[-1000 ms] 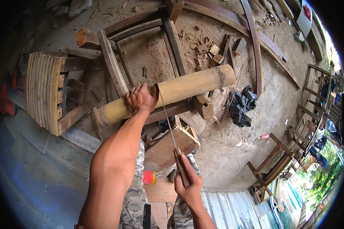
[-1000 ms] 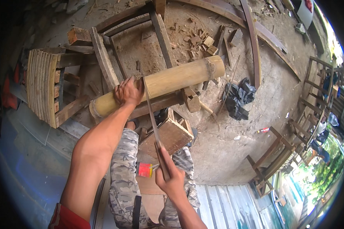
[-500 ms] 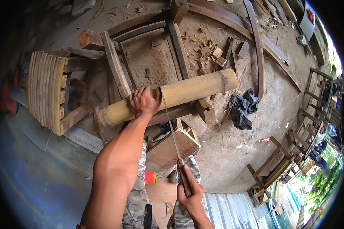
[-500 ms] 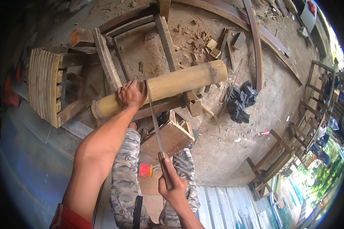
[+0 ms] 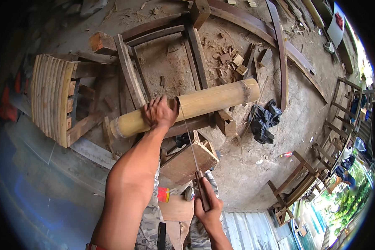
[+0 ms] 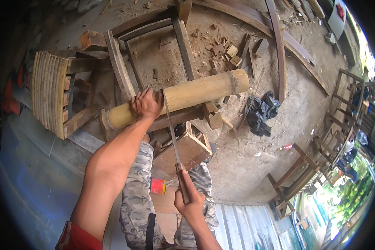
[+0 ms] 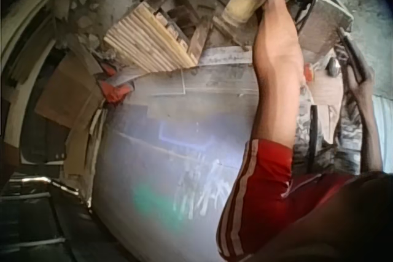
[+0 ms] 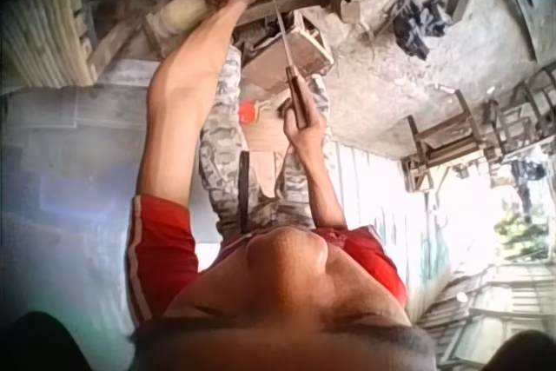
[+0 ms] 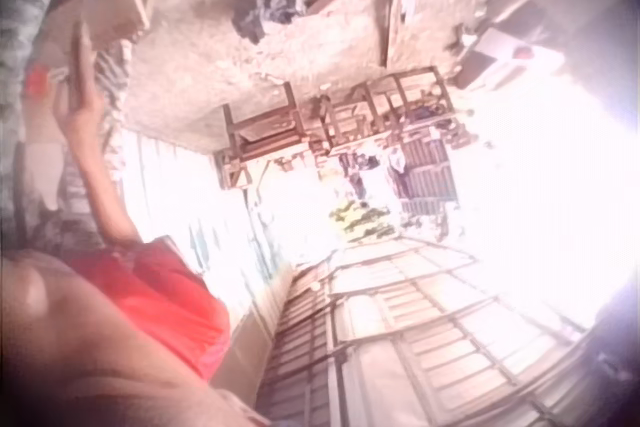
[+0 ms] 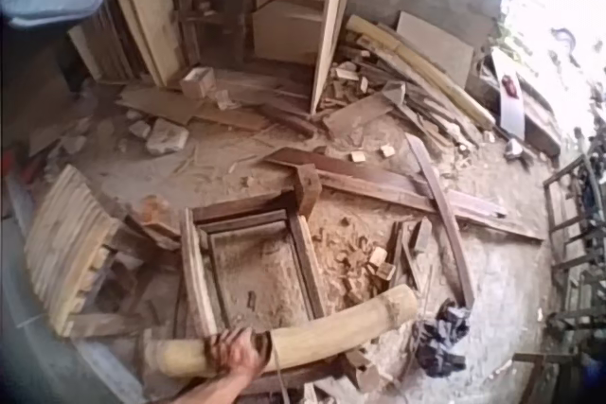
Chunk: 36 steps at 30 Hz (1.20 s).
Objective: The person uses a hand saw to cut and shape a cylindrical bamboo piece clamped in a wooden frame. They repeatedly rotate the bamboo and saw along its length to smooth and refine the surface.
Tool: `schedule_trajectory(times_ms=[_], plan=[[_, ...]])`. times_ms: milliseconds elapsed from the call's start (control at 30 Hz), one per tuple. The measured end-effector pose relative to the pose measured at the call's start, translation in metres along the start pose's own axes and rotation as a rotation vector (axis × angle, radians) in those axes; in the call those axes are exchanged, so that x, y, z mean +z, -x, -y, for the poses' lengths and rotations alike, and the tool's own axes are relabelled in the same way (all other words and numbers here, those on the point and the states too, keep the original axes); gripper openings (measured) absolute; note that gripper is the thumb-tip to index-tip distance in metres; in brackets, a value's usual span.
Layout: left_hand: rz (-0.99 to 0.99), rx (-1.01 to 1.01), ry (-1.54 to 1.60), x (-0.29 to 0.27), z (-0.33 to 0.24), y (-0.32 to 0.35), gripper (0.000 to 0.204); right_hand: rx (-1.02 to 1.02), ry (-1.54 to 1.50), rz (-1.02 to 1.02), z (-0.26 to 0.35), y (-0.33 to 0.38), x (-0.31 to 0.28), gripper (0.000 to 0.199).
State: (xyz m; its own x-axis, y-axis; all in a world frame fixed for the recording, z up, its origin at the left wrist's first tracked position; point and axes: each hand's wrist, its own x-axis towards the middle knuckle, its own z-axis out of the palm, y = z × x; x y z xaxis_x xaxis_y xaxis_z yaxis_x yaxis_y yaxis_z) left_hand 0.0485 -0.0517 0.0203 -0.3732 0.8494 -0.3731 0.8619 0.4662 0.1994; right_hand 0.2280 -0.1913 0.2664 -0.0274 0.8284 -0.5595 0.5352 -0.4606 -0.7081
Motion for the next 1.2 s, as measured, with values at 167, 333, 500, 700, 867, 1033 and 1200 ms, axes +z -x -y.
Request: schedule_trajectory(times_ms=[167,333,500,700,867,1033,1200], plan=[[0.008,0.072,0.006,0.0,0.002,0.004,0.03,-0.064,-0.068,-0.053,0.002,-0.094,0.041,0.067],[0.043,0.031,0.029,0.011,0.01,0.002,0.033,0.069,-0.123,-0.004,0.013,-0.101,0.041,0.062],[0.119,-0.061,0.017,-0.016,-0.007,0.0,0.045,0.038,-0.012,-0.05,0.016,-0.004,0.003,0.065],[0.096,0.055,0.019,0.0,-0.003,0.002,0.025,-0.134,-0.059,-0.132,0.002,-0.139,0.06,0.064],[-0.039,0.039,0.062,0.019,0.01,0.006,0.029,-0.021,0.053,-0.094,0.025,-0.075,0.034,0.065],[0.131,-0.047,0.104,-0.002,-0.001,-0.001,0.044,0.067,-0.005,-0.034,0.053,-0.018,0.001,0.063],[0.185,0.004,0.072,-0.013,-0.008,0.0,0.037,0.1,-0.017,-0.012,0.047,-0.149,0.046,0.06]])
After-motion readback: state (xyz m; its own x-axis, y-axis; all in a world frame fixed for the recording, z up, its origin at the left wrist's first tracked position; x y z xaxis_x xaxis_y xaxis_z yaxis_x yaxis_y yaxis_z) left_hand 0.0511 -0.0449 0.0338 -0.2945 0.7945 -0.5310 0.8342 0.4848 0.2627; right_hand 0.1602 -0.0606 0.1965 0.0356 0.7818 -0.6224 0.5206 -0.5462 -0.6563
